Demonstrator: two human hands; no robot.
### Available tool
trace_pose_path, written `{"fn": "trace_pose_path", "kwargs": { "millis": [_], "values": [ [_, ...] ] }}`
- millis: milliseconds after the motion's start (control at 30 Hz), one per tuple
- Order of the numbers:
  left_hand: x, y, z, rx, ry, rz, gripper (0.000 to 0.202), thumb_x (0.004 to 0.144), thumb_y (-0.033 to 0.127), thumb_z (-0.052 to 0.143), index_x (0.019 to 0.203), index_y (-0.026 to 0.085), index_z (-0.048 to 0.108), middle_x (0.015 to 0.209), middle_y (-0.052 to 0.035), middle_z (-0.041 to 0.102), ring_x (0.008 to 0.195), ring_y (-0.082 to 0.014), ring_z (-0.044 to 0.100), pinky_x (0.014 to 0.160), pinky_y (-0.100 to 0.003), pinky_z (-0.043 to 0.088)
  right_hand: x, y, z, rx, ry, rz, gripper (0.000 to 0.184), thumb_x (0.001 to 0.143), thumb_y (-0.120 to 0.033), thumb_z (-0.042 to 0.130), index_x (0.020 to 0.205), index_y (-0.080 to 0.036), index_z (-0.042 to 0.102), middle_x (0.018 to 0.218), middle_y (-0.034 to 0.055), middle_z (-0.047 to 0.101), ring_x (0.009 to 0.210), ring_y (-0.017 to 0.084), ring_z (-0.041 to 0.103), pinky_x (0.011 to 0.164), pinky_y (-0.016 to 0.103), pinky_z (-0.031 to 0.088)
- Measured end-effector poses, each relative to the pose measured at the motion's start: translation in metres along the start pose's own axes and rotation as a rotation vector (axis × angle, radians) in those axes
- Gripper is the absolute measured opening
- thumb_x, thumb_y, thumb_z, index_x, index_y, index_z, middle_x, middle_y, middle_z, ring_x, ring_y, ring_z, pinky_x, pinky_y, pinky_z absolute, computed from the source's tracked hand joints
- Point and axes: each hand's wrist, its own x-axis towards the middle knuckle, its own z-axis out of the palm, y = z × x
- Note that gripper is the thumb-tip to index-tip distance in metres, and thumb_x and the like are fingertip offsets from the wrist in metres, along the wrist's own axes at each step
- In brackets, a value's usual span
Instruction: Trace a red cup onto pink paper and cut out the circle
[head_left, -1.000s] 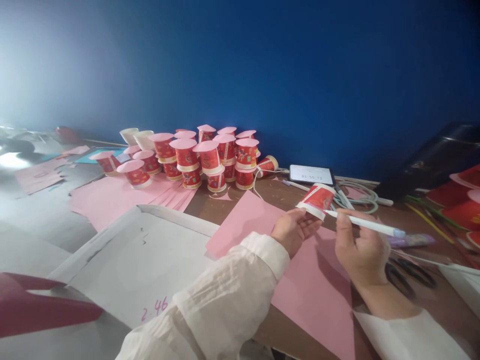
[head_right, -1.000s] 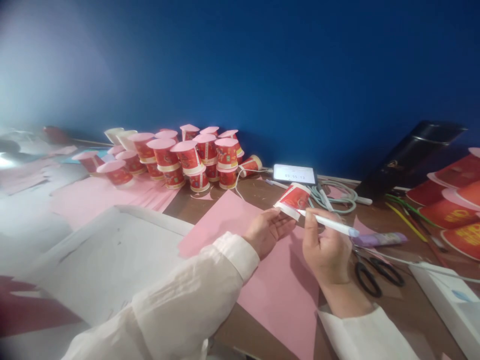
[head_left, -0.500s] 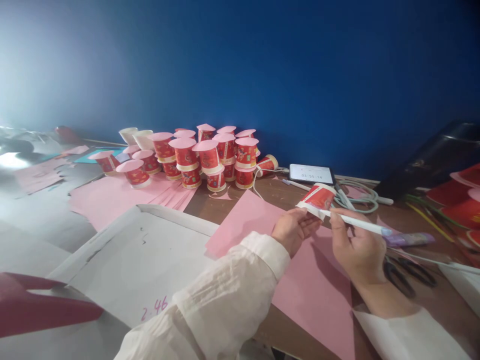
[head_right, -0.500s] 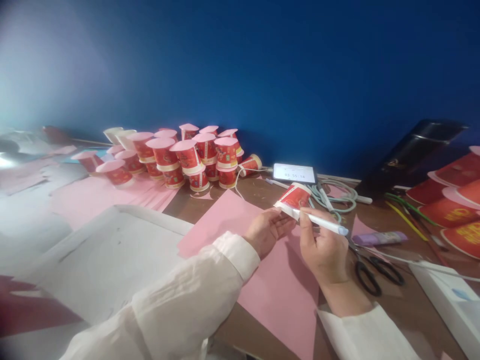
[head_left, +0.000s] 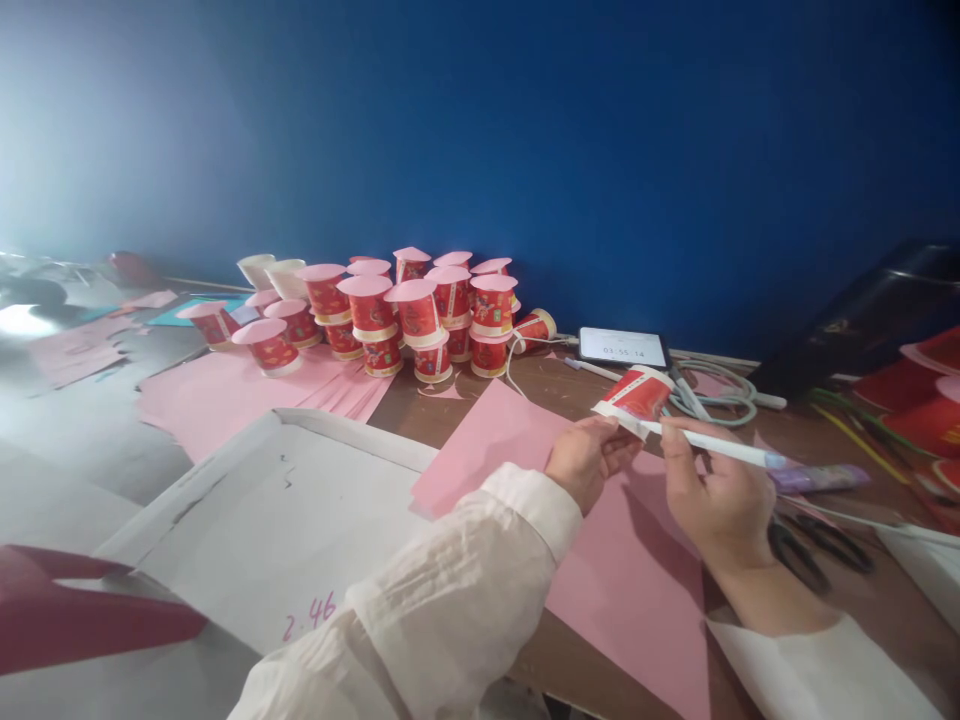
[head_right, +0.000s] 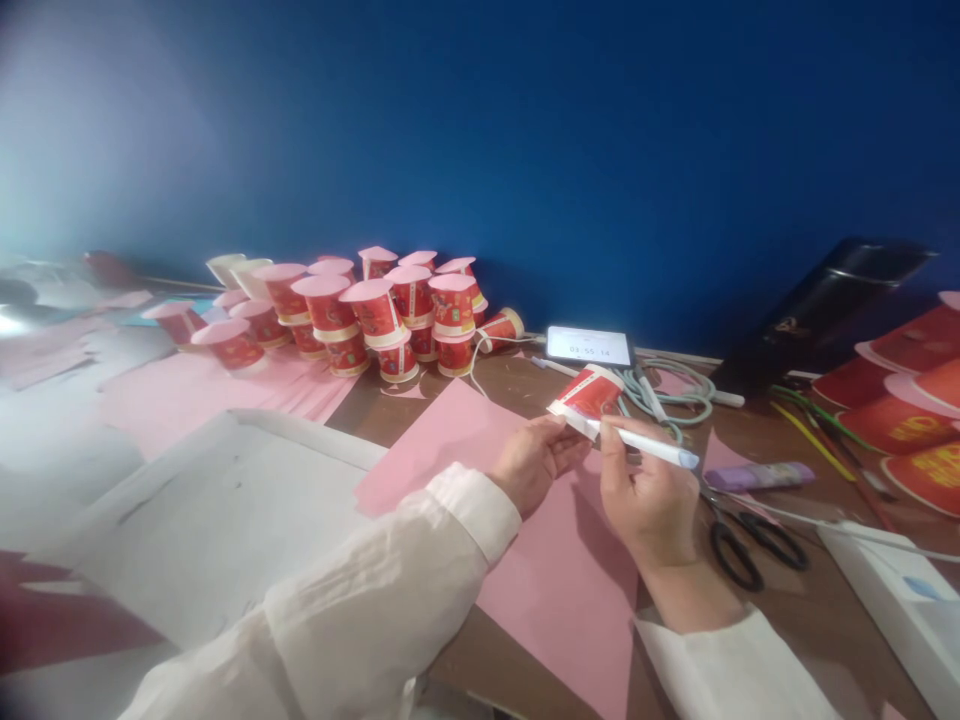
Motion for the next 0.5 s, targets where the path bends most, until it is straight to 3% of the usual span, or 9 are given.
{"fn": "trace_pose_path", "kwargs": {
  "millis": [500],
  "values": [
    [-0.0050,0.0000,0.0018,0.051,0.021,0.041,0.014,0.085,0.012,0.056,0.082,0.009,0.070,0.083,-0.0106,0.070,0.078,-0.0152,0.066,0.096,-0.035,0.049,0.0002,-0.0019,-0.0003,0.020,-0.013,0.010,0.024,0.094,-0.033,0.055,0.101,-0.017,0.071,0.092,0.0108,0.075,0.087,0.024,0.070,0.077,0.033,0.053]
  ]
}}
